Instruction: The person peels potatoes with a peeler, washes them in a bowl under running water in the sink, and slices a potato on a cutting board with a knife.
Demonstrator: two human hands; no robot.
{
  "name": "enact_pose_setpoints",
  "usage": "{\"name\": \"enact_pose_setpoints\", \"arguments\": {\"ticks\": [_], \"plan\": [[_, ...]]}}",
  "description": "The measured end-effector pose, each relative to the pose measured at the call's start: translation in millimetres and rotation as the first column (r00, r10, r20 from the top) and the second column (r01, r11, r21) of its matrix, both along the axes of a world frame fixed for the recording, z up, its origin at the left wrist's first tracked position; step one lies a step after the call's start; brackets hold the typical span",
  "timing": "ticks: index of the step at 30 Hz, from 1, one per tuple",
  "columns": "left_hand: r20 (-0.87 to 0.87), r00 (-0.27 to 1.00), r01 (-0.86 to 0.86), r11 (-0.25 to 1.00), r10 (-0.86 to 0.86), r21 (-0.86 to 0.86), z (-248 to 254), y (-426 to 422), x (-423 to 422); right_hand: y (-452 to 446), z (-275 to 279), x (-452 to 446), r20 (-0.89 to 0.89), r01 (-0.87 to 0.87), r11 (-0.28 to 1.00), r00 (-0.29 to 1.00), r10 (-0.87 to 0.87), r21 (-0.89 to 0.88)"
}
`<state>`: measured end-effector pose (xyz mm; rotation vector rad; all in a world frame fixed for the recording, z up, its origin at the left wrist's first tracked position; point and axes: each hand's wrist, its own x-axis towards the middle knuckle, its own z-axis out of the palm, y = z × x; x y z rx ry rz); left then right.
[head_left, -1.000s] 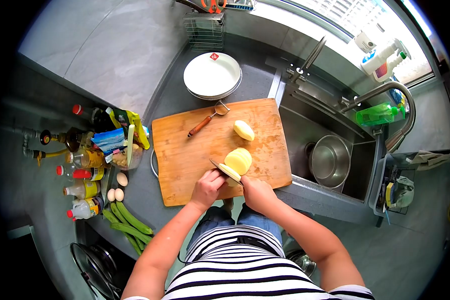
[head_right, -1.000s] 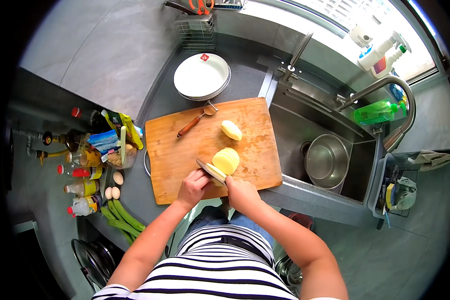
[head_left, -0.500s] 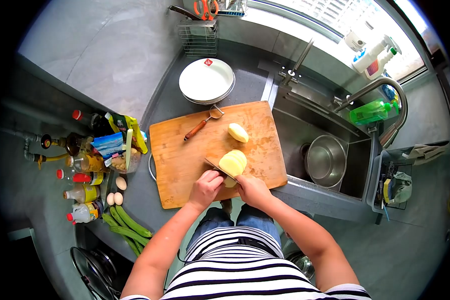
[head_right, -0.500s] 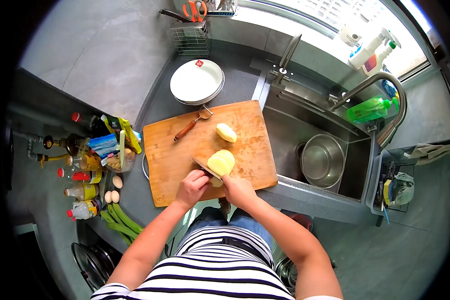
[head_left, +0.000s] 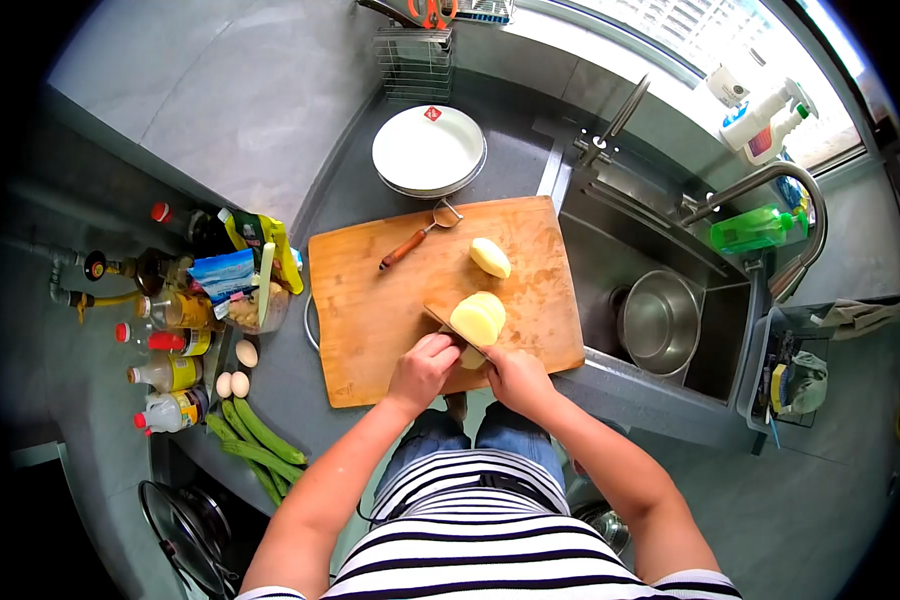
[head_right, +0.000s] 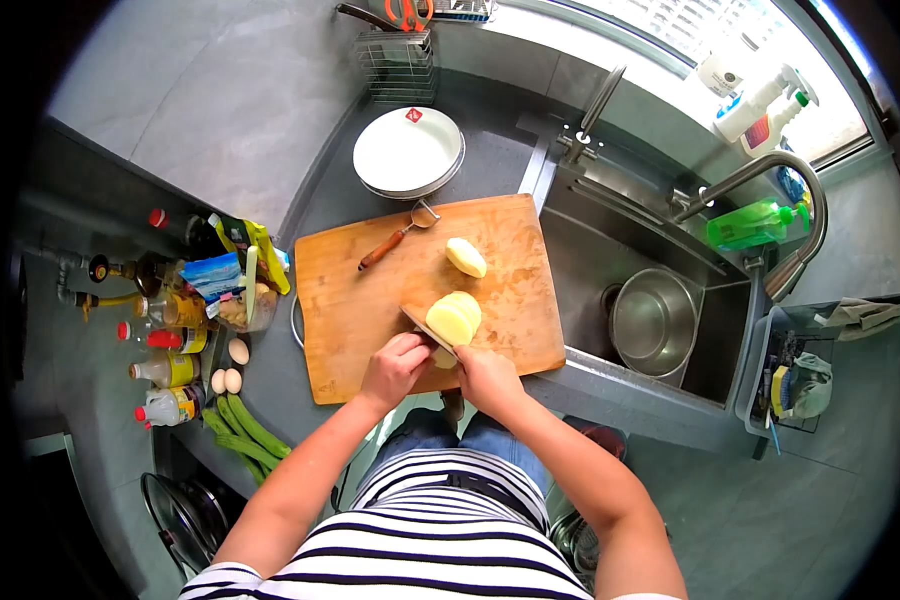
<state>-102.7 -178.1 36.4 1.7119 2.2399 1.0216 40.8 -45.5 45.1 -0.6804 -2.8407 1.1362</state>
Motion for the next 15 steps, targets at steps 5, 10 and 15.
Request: {"name": "enact_pose_setpoints", "arguments": {"ticks": [5, 10, 15], "plan": [[-0.017, 1.000, 0.009, 0.999, -0.010, -0.049, -1, 0, -2, 5, 6, -6, 0.093, -0.053, 0.998, 0.994, 0.049, 0.034], [-0.045, 0.999, 0.014, 0.997, -0.017, -0.077, -2, 0, 0, 4, 1, -9, 0.127, -0.043, 0.999, 0.991, 0.039, 0.025], [-0.068, 0.997, 0.025, 0.997, -0.030, -0.080, -3, 3, -1, 10, 3, -13, 0.147, -0.062, 0.998, 0.987, 0.063, -0.011]]}}
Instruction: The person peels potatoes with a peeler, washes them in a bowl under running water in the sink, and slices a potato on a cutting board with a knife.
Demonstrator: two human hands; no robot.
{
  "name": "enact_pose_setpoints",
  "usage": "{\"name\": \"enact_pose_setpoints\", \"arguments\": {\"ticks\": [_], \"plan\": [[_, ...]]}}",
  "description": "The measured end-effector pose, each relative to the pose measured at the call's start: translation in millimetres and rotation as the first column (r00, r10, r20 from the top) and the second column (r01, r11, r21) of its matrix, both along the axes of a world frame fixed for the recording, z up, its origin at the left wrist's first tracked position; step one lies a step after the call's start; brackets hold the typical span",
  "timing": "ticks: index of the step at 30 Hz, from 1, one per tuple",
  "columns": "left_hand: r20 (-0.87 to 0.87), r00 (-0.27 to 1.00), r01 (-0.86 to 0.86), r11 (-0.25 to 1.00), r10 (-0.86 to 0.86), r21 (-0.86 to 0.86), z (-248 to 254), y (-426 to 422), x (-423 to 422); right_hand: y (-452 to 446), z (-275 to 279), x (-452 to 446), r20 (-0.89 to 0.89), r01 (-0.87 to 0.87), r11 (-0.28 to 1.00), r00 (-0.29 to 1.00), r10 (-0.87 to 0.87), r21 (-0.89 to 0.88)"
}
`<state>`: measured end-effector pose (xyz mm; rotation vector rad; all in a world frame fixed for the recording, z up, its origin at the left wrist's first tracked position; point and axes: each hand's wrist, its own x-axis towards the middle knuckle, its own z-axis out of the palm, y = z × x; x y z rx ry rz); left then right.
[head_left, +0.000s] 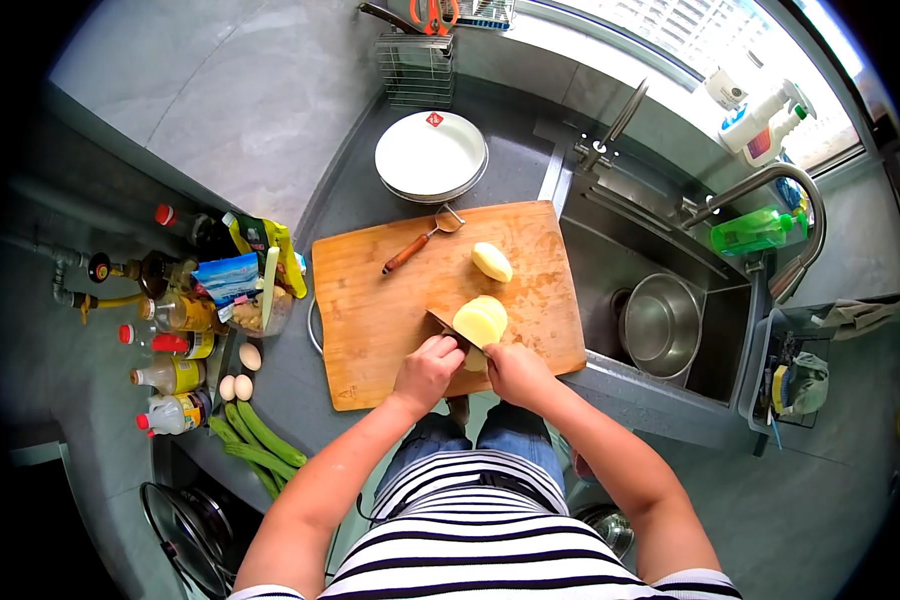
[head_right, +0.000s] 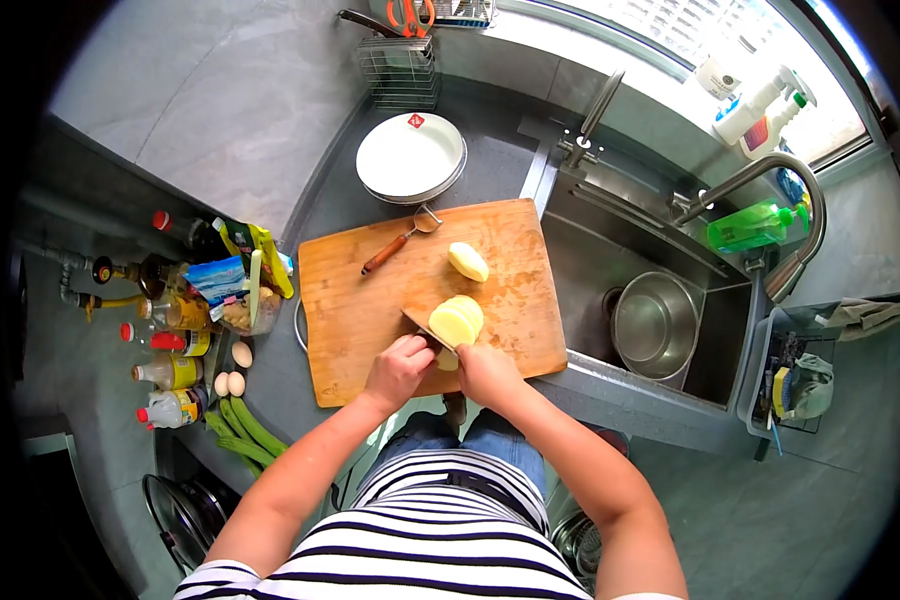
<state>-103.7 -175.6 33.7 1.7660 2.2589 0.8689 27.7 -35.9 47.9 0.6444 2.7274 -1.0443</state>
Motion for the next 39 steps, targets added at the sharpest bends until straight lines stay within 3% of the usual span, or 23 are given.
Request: {"name": "enact_pose_setpoints", "arguments": {"ticks": [7, 13, 22, 39], "plan": [[-0.017, 1.000, -0.016, 0.999, 0.015, -0.042, -5, -1, 0, 5, 20, -12, 0.037, -0.015, 1.000, 0.999, 0.015, 0.005], [-0.071, 0.997, -0.037, 0.999, 0.037, 0.000, 7, -3, -2, 1, 45, 24, -0.163, 0.035, 0.999, 0.986, -0.040, -0.028], [-0.089, 0.995, -0.044, 0.999, 0.046, 0.023, 4, -4, 0, -1, 47, 64, -0.052, -0.013, 0.996, 0.998, 0.018, 0.086], [-0.021, 0.999, -0.028, 0.999, 0.029, 0.033, 3, -2, -1, -5, 64, 56, 0.070, -0.020, 0.999, 0.997, 0.017, 0.050]]}}
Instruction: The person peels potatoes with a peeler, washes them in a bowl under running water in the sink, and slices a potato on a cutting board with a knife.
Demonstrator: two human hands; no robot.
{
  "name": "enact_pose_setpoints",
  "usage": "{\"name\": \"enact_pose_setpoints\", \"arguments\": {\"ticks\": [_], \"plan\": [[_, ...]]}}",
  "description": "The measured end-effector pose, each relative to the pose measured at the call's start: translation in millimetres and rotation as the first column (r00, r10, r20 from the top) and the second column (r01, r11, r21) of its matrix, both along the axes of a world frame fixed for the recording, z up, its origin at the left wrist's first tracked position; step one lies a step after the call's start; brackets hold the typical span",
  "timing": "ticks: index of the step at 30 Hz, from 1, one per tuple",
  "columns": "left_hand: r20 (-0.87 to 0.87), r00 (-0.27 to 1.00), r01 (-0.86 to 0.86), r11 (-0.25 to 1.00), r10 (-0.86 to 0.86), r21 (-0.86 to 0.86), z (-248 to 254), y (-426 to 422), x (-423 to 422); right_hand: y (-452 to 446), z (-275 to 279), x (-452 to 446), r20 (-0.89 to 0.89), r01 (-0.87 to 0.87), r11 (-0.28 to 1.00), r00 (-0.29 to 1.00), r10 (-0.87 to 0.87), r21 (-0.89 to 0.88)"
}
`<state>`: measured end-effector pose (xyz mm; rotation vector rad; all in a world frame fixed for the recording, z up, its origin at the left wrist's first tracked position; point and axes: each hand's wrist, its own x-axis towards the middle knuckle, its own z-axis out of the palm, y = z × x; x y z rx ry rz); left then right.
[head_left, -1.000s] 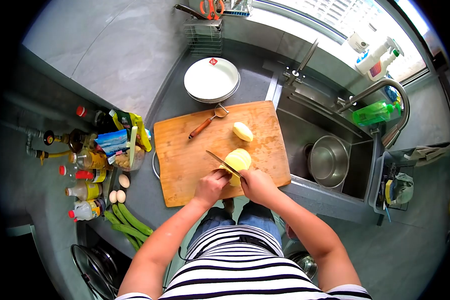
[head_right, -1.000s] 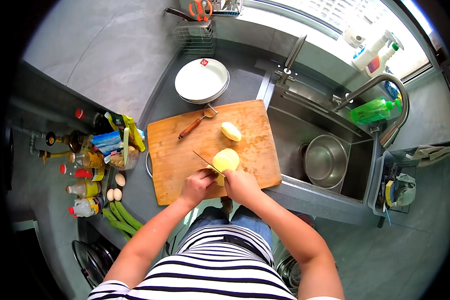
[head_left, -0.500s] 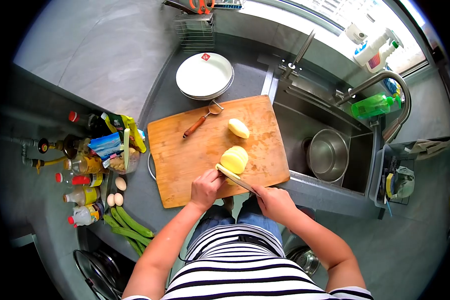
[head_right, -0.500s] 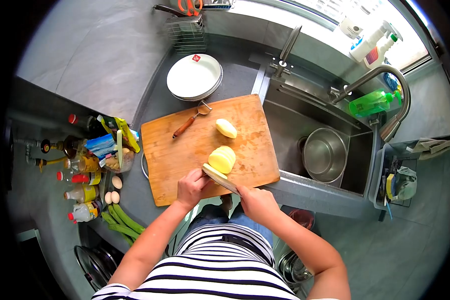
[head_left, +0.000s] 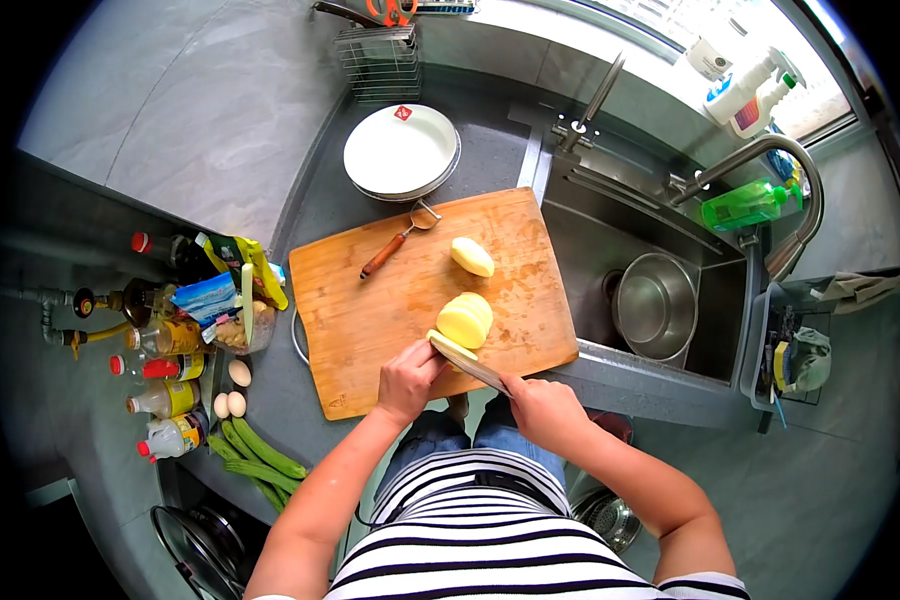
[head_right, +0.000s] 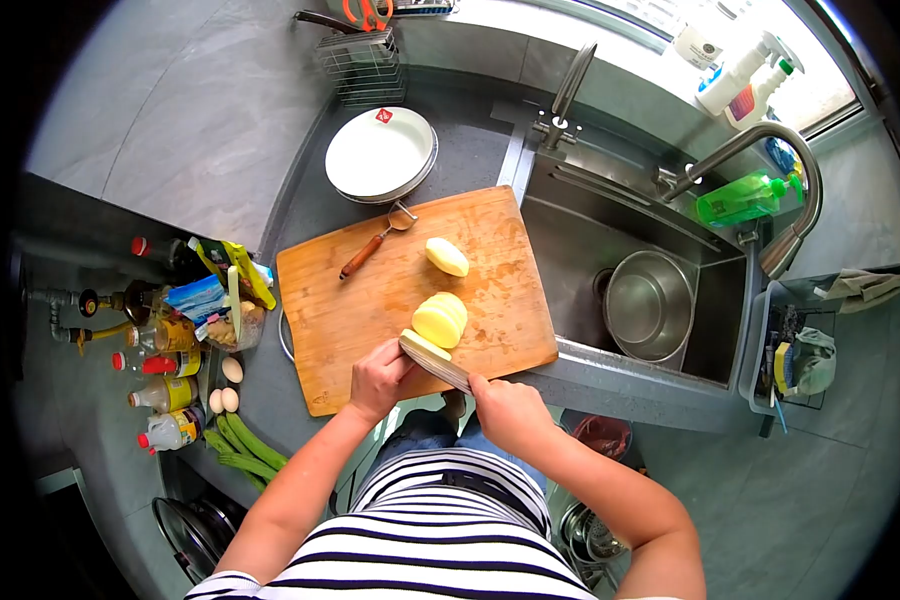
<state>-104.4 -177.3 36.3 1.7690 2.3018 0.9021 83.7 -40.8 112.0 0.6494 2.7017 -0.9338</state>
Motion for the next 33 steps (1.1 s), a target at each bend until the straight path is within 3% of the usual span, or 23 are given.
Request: {"name": "enact_pose_setpoints", "arguments": {"ticks": [10, 17, 26, 29, 33], "plan": [[0.032, 0.999, 0.007, 0.998, -0.005, -0.061, -1, -3, -3, -1, -5, -17, 0.116, -0.021, 0.999, 0.993, 0.024, -0.026], [-0.014, 1.000, -0.023, 1.000, 0.024, 0.008, -9, -7, -2, -2, -28, -37, 0.075, -0.015, 0.999, 0.997, 0.018, -0.041], [-0.010, 1.000, -0.011, 0.998, 0.010, -0.061, -4, -5, -2, -6, -66, -57, 0.013, -0.003, 1.000, 1.000, 0.003, 0.001], [0.042, 0.998, -0.036, 0.999, 0.037, -0.025, 2, -3, 0, -4, -70, -51, -0.032, -0.001, 1.000, 0.999, 0.001, -0.008], [0.191, 0.952, -0.237, 0.971, 0.240, -0.038, 7, -5, 4, -7, -76, -54, -0.102, 0.014, 1.000, 0.995, -0.015, -0.007]]}}
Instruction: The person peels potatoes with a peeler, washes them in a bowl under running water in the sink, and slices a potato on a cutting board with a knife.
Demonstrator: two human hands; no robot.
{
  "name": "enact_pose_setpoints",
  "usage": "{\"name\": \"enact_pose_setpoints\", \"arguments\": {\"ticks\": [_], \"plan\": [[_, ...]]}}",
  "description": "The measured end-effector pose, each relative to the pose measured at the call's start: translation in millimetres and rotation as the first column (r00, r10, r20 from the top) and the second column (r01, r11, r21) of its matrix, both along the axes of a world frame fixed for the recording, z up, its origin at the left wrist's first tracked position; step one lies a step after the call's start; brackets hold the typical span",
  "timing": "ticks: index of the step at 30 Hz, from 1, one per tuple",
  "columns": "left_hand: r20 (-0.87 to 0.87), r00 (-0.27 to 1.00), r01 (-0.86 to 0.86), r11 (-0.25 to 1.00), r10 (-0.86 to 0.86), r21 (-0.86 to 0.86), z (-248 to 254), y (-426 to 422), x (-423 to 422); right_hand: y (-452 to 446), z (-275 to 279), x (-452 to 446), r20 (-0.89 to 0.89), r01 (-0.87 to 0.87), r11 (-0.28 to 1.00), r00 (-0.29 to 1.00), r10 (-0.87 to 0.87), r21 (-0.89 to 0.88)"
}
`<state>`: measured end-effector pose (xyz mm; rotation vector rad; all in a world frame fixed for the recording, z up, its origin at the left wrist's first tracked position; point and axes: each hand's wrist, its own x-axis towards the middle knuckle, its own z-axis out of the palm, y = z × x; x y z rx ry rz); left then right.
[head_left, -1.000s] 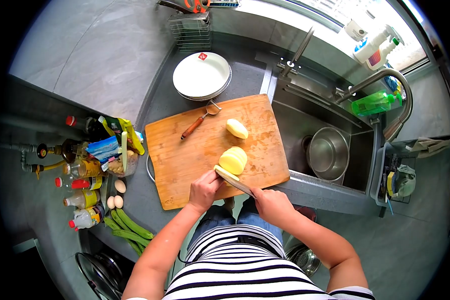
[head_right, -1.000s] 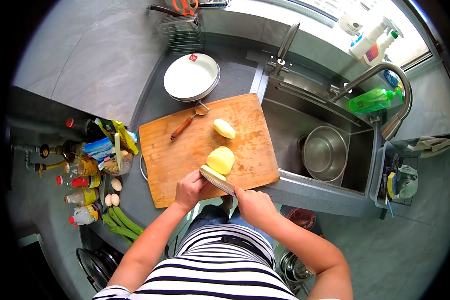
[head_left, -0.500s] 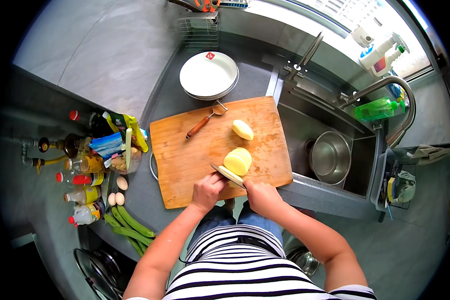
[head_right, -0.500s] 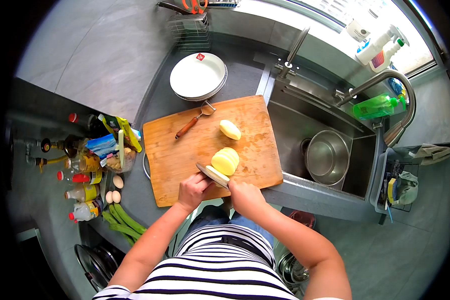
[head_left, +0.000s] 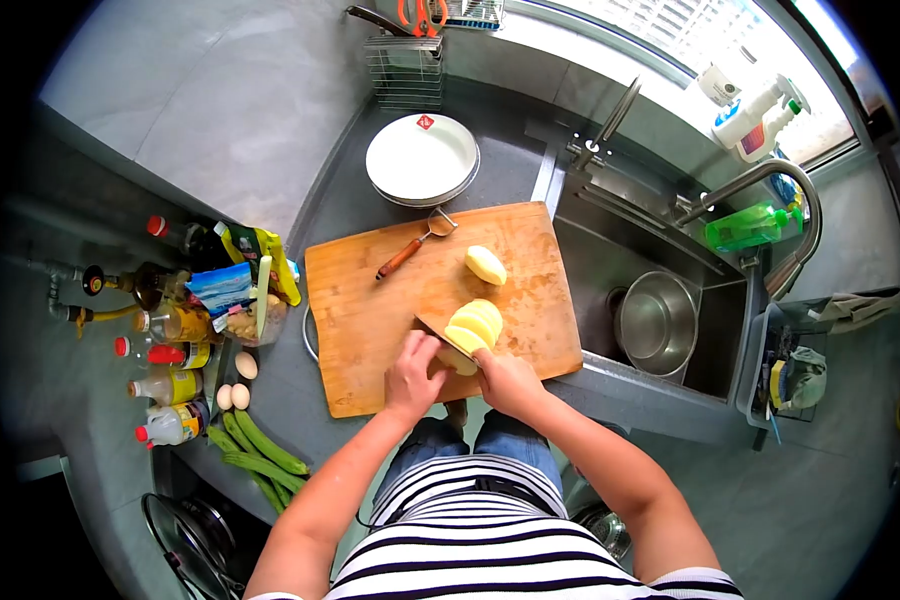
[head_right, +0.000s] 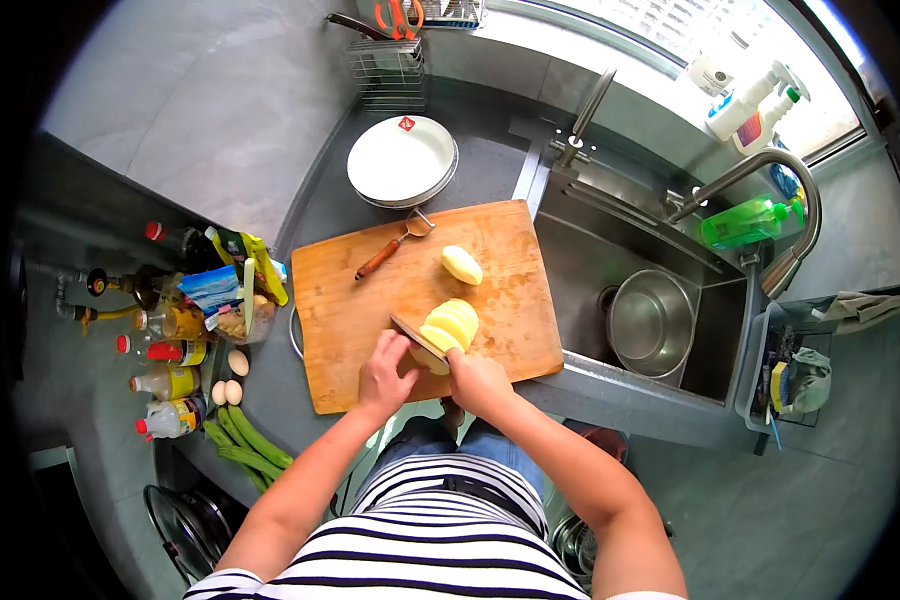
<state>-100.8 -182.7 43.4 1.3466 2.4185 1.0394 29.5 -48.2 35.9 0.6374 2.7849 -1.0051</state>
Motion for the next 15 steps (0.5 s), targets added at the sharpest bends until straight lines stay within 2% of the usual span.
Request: {"name": "enact_pose_setpoints", "arguments": {"ticks": [2, 3, 4, 6, 7, 10, 15], "plan": [[0.044, 0.989, -0.138, 0.990, 0.139, -0.039, -20, -6, -2, -4, -2, -1, -0.024, 0.016, 1.000, 1.000, -0.015, 0.021], [0.269, 0.956, -0.043, 0.960, 0.121, -0.277, -32, -12, -9, -7, -4, -2, -0.024, 0.018, 0.999, 1.000, -0.017, 0.037], [0.405, 0.903, -0.025, 0.958, 0.144, -0.284, -51, -15, -12, -9, -5, -3, -0.023, 0.021, 0.998, 1.000, -0.020, 0.053], [0.648, 0.740, 0.015, 0.959, 0.179, -0.283, -81, -17, -16, -9, -12, -1, -0.013, 0.008, 0.999, 1.000, -0.008, 0.043], [0.814, 0.510, -0.063, 0.956, 0.278, -0.288, -59, -8, -11, -9, -13, -1, -0.008, 0.002, 0.999, 1.000, -0.001, 0.038], [0.860, 0.399, -0.046, 0.944, 0.318, -0.328, -36, 4, -12, -10, -7, 0, -0.030, 0.036, 0.999, 0.999, -0.036, 0.013], [0.835, 0.478, 0.190, 0.896, 0.273, -0.401, -54, 10, -26, -11, -3, -2, -0.017, 0.068, 0.998, 0.998, -0.068, -0.008]]}}
